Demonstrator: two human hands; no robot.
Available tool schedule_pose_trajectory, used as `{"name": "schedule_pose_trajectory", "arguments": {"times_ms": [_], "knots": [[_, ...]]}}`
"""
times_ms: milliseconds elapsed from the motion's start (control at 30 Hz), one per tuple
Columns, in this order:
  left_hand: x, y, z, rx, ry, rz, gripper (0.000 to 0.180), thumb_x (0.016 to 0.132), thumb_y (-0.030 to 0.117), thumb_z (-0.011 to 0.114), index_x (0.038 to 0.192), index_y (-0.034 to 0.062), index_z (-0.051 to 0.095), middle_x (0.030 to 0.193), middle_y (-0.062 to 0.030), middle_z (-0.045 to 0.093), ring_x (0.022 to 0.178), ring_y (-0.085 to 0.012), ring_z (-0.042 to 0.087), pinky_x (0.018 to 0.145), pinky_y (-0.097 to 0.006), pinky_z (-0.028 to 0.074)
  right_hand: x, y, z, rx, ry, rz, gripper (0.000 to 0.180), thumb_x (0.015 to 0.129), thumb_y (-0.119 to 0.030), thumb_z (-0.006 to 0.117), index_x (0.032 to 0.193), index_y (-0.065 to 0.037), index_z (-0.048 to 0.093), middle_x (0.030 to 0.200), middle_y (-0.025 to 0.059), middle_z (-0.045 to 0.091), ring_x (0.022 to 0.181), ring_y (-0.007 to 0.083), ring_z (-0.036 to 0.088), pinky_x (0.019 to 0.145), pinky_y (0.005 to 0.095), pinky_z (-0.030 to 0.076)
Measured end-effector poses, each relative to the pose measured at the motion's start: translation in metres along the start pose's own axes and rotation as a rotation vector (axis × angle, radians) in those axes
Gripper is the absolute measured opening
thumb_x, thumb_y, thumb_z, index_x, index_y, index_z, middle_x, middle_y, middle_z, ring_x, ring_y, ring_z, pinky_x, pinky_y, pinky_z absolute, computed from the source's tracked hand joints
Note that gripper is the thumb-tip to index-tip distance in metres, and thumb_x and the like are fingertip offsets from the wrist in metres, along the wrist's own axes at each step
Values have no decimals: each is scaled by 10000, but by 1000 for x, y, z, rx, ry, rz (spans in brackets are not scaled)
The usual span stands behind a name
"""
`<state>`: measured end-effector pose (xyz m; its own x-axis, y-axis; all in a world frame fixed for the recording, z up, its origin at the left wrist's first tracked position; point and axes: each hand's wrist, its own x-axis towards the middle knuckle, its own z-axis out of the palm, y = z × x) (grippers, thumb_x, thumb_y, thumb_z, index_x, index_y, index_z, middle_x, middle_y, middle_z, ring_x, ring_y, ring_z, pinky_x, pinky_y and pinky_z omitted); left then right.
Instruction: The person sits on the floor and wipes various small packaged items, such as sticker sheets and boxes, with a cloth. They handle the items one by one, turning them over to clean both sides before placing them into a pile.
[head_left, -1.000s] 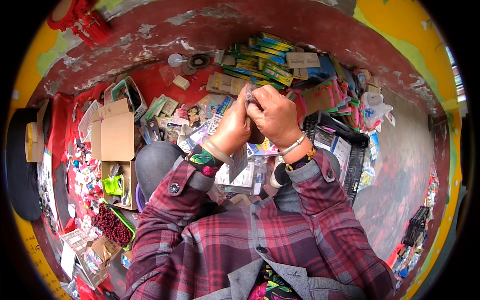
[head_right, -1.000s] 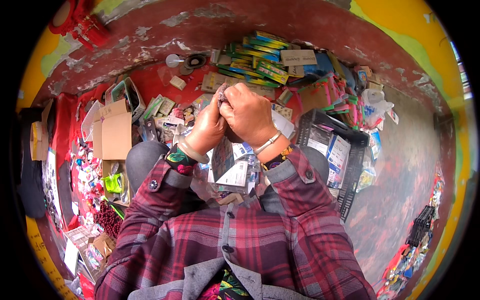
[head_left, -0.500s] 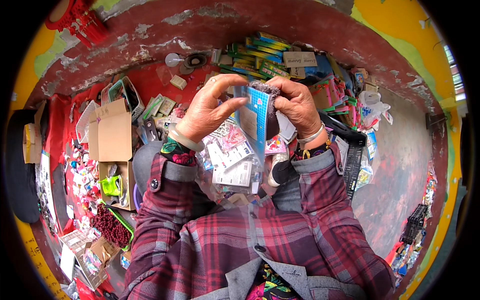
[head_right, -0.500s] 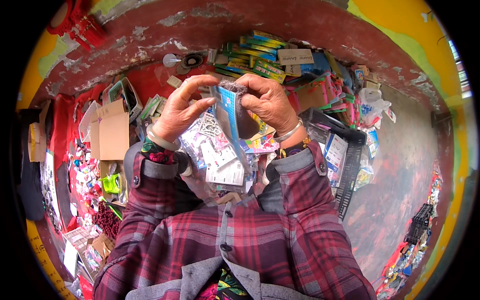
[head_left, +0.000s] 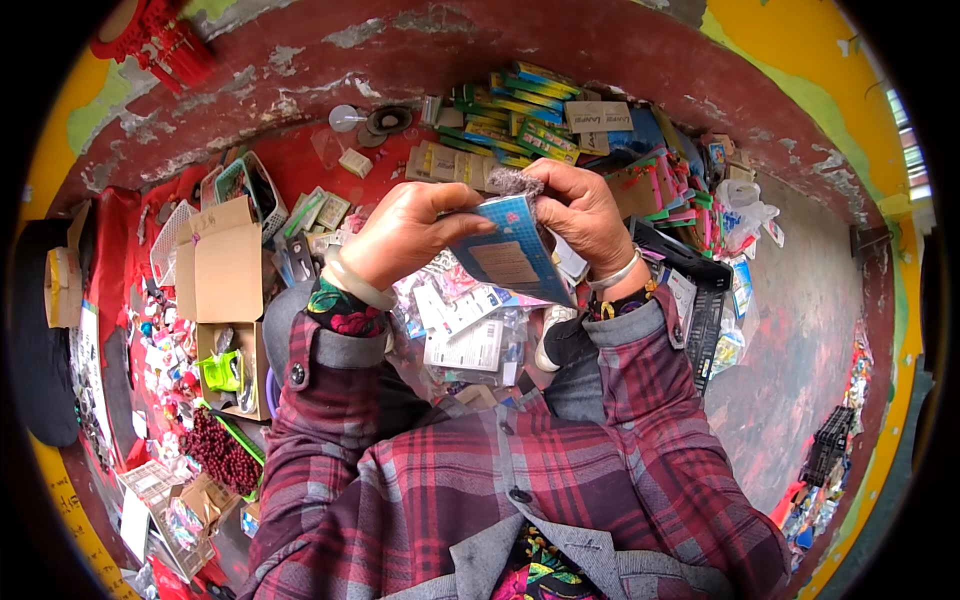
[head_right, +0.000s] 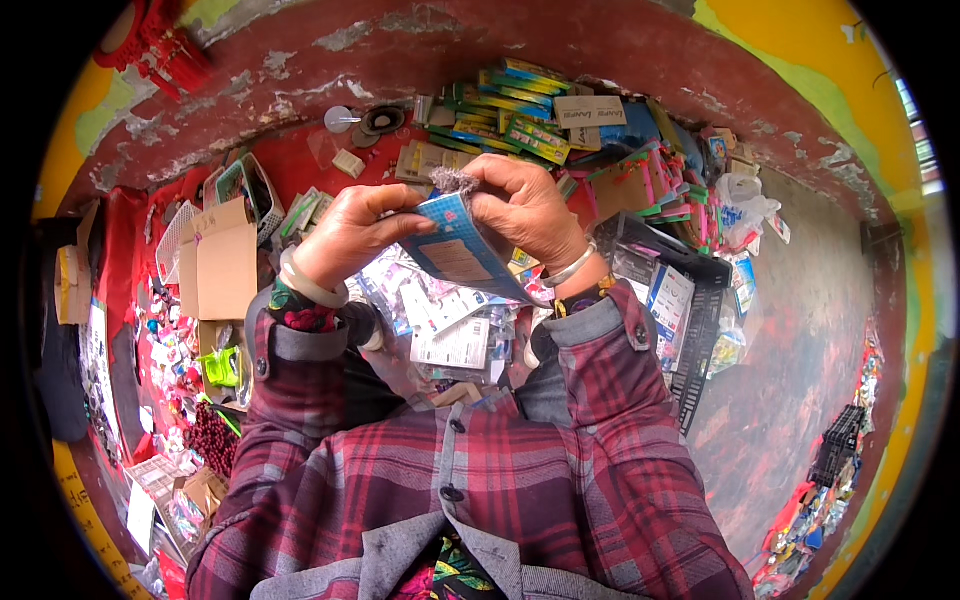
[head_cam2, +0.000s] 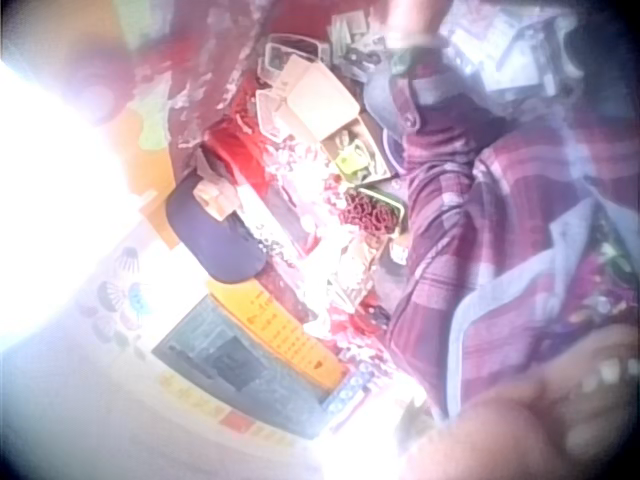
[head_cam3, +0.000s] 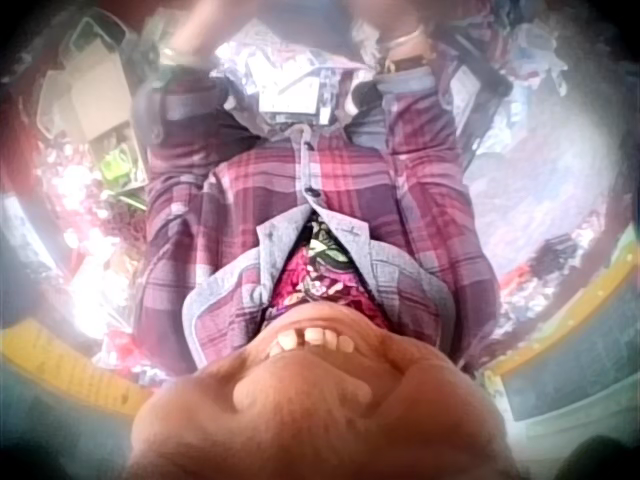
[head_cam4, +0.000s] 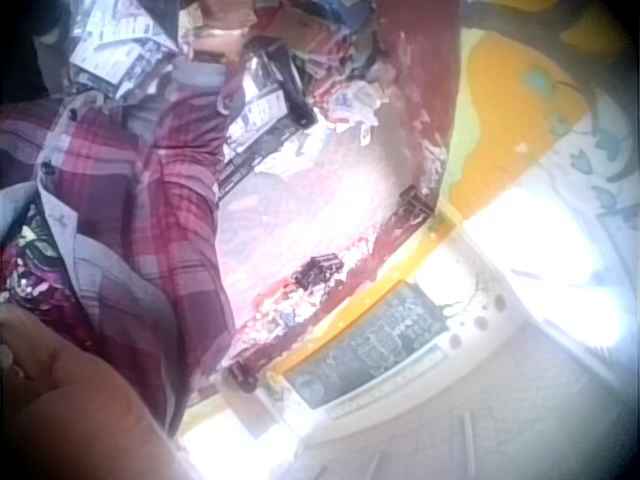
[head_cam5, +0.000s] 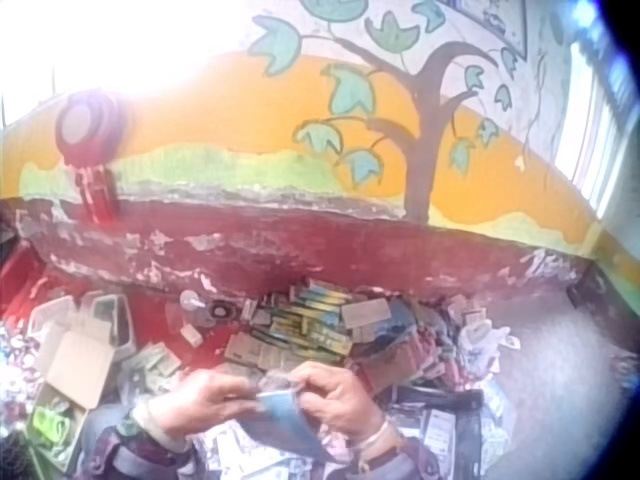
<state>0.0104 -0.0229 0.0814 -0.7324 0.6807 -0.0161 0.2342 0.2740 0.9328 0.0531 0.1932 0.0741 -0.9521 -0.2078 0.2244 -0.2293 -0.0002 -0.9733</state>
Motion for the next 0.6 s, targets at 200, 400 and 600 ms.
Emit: {"name": "schedule_pose_trajectory", "arguments": {"times_ms": [200, 400, 600], "knots": [[-8, 15, -10, 306, -32, 93, 203, 798, 109, 677, 953, -12, 626, 742, -117, 621, 679, -115, 572, 637, -295, 473, 0, 4, 6, -134, -43, -77, 151, 801, -16, 574, 940, 37, 595, 886, 37, 565, 773, 99, 533, 654, 214, 436], [-7, 7, -4, 295, 8, 224, 195, 775, 156, 674, 890, 1, 646, 736, -177, 612, 643, -301, 590, 600, -358, 464, -5, -3, 16, -301, -52, -134, 158, 788, 13, 564, 941, 25, 600, 879, 50, 571, 763, 104, 535, 651, 218, 435], [-8, 9, -5, 153, -106, 69, 196, 771, 138, 707, 910, 7, 664, 703, -148, 624, 604, -99, 559, 577, -291, 462, -7, -9, 10, -343, -202, -295, 224, 745, 49, 572, 961, 8, 613, 923, 101, 607, 821, 219, 590, 710, 290, 468]]}}
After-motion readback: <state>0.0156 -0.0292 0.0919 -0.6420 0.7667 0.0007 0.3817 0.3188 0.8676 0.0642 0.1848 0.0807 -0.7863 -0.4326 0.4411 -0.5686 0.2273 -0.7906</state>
